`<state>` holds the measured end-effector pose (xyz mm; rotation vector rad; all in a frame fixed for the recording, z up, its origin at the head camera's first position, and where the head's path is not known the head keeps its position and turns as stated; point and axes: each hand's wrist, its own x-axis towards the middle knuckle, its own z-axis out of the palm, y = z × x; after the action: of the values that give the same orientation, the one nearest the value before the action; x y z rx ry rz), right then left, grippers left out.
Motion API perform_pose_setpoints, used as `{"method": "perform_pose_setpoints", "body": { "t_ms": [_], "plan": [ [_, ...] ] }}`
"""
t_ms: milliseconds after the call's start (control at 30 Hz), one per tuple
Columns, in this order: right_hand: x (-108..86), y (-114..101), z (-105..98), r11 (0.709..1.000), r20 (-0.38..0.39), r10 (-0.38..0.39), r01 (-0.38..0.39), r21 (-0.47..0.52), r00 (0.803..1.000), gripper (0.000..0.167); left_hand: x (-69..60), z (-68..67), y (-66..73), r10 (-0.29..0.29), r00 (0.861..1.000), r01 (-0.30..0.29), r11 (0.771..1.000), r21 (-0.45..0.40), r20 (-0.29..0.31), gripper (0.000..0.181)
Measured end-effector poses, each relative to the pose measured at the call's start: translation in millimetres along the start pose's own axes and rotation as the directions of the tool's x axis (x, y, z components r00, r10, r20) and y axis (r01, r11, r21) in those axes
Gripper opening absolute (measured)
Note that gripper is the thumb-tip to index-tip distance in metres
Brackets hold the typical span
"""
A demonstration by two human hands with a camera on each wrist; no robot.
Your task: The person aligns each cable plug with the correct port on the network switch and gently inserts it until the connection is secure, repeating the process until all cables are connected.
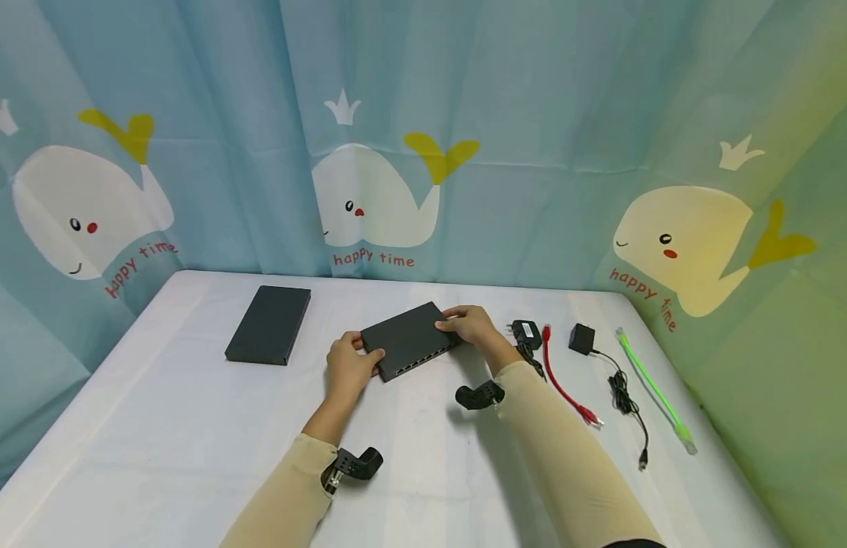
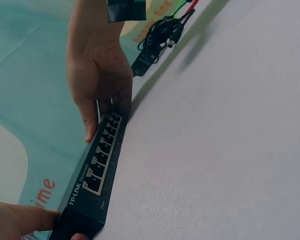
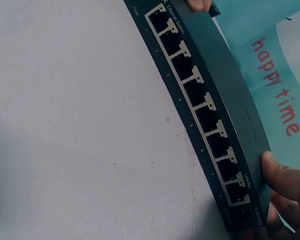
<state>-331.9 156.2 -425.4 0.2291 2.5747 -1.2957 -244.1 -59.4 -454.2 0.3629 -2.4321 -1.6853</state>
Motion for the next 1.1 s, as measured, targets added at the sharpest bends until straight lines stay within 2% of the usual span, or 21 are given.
{"method": "perform_pose_setpoints", "body": {
  "t_ms": [333,567,767,967,1100],
  "plan": [
    [-3.6,1.9,-0.9,1.000,-0.021,-0.028,0.028,0.002,0.999,0.045,13.7,-1.4,-1.9,-0.026,0.998,0.027,0.999,-0.020,0.050,0.055],
    [-5.0,6.6,-3.1,1.000,-0.027,-0.009,0.009,0.005,1.000,0.045,21.3,-2.3,0.4,0.003,0.997,-0.006,0.999,0.032,0.079,0.054],
    [-7.8,10.9,-5.5,1.000,-0.036,0.011,-0.011,0.005,0.999,0.046,28.1,-0.6,1.2,-0.003,0.995,-0.002,0.999,0.052,0.096,0.053],
    [-12.6,15.6,-7.7,0.995,-0.042,0.044,-0.040,0.086,0.998,0.045,37.9,-1.4,3.9,-0.026,0.991,0.022,0.999,0.035,0.134,0.051],
    [-15.7,17.2,-8.0,0.988,-0.038,0.050,-0.043,0.151,0.998,0.046,45.7,-3.2,8.6,-0.074,0.982,0.066,0.997,0.050,0.174,0.052]
  ]
}}
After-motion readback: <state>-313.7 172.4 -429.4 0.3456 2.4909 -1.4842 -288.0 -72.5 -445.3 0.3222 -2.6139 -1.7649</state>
